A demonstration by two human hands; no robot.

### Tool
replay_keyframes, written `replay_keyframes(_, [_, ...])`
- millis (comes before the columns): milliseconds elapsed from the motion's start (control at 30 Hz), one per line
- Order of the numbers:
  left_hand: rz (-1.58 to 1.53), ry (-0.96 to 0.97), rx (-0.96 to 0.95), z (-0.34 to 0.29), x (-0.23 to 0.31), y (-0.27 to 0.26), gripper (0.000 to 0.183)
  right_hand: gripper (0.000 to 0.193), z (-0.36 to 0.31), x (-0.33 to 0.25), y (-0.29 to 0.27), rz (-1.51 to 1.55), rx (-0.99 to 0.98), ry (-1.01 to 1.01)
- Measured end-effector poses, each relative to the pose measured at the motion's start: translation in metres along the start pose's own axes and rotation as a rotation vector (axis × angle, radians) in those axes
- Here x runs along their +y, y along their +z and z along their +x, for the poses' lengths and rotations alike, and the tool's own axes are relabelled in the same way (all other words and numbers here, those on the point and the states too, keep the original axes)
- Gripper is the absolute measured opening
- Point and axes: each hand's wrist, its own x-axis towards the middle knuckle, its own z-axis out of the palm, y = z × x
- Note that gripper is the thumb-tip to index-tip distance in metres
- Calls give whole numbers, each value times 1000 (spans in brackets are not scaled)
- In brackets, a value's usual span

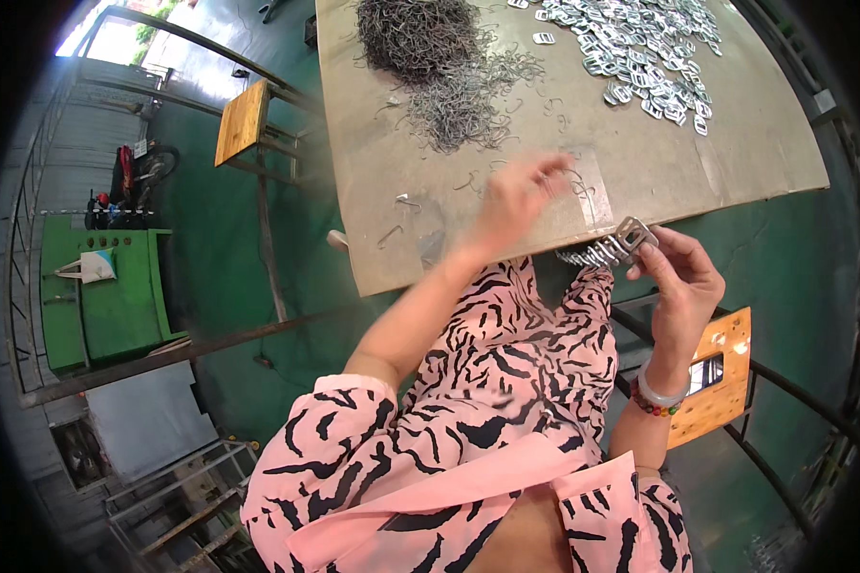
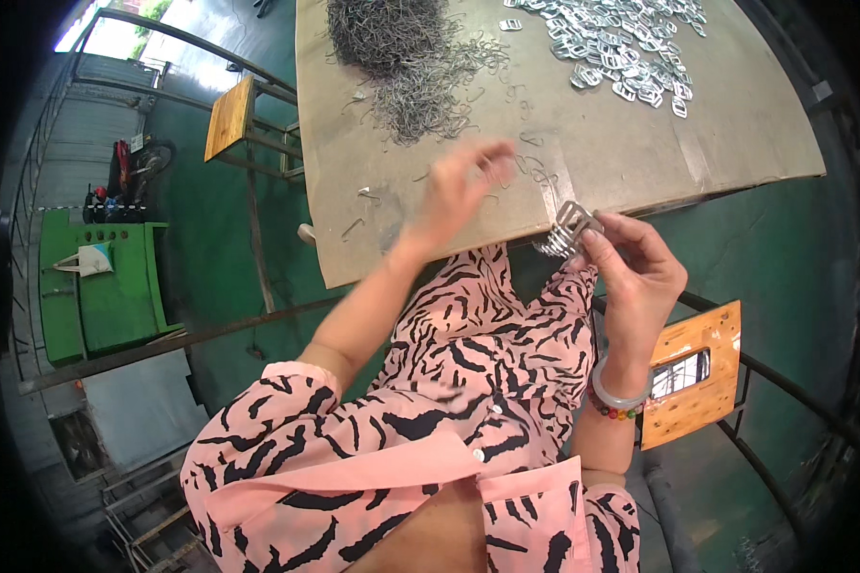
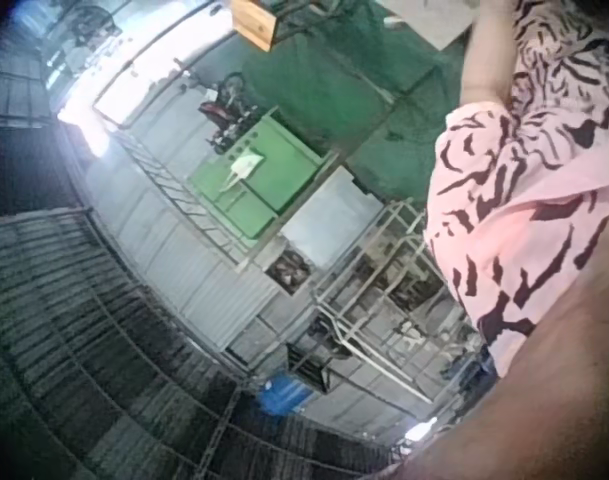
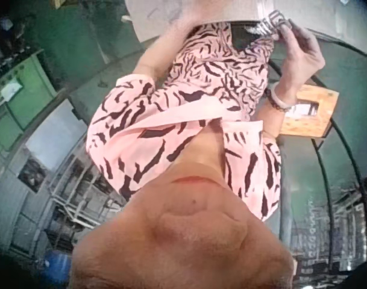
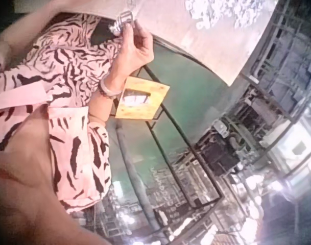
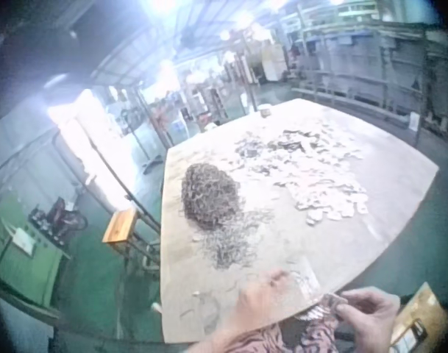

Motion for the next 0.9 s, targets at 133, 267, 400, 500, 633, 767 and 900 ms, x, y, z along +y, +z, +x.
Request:
replay_keyframes(133, [766, 96, -100, 50, -82, -33, 16, 17, 5, -8, 1, -70, 17, 11])
replay_keyframes(267, [964, 169, -238, 57, -105, -33, 14, 20, 12, -8, -1, -141, -6, 1])
replay_keyframes(400, [1003, 244, -179, 65, -101, -25, 13, 21, 24, -8, -6, -116, -16, -74])
replay_keyframes(500, [797, 114, -83, 66, -85, -29, 12, 21, 23, -8, -4, -72, -22, -107])
replay_keyframes(633, [415, 199, -83, 68, -59, -25, 15, 21, 23, -7, -10, -70, -18, -112])
replay_keyframes(767, [-303, -57, -173, 47, 27, -7, 16, 21, 21, -7, -16, -55, 7, -106])
replay_keyframes(900, [-540, -143, -263, 23, 80, 10, 15, 20, 20, -4, -13, -42, 28, -96])
